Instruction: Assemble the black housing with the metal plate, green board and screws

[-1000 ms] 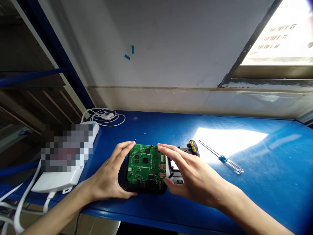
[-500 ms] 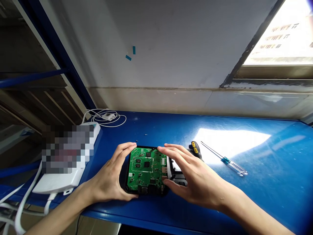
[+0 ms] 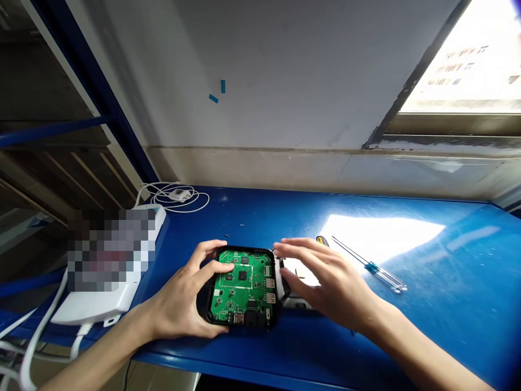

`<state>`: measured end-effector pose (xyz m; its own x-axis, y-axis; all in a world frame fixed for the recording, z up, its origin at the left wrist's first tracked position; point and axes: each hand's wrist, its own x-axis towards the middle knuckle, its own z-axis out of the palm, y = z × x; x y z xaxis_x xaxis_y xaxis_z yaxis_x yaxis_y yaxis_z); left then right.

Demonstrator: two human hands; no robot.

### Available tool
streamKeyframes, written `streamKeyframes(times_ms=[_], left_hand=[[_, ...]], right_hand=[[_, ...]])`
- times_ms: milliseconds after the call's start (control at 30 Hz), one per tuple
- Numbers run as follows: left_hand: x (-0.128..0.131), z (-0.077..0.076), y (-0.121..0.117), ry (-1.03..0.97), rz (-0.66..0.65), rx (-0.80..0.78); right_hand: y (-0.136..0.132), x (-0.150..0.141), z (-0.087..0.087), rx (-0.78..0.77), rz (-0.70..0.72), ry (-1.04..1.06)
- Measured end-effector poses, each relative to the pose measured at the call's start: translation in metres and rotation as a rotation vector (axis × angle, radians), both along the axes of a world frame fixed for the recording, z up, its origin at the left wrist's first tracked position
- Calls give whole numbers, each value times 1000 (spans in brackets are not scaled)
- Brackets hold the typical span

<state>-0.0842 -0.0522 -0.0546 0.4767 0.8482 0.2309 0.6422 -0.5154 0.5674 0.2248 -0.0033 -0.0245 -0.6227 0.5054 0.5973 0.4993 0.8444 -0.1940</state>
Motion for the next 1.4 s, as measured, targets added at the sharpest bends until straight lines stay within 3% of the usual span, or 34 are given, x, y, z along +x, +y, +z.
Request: streamKeyframes(times_ms=[100,233,367,533,733,900,1133,1267,1400], left_hand=[[2,1,-2,41,18,-22],[3,3,-5,88,57,-18],[0,3,-7,173,72,-32],[-2,-2,-8,246,75,-34],[0,-3,-12,225,150,-9],[-5,-3,-7,188,89,-9],[-4,-3,-4,157,101,56],[7,1,-3,154,113,139],[34,11,8,161,-5,203]], right_hand=[[10,15,3,-59,-75,-58],[14,33,5,-316,-59,-285],[9,33,8,-489,-74,-399],[5,27,14,-570,-101,-401],[6,22,10,-527,-115,-327],[10,22,8,-454,-162,-221],[6,19,7,-302,-100,-86],[3,16,6,-197,-49,-55],[2,14,3,-146,-15,-27]])
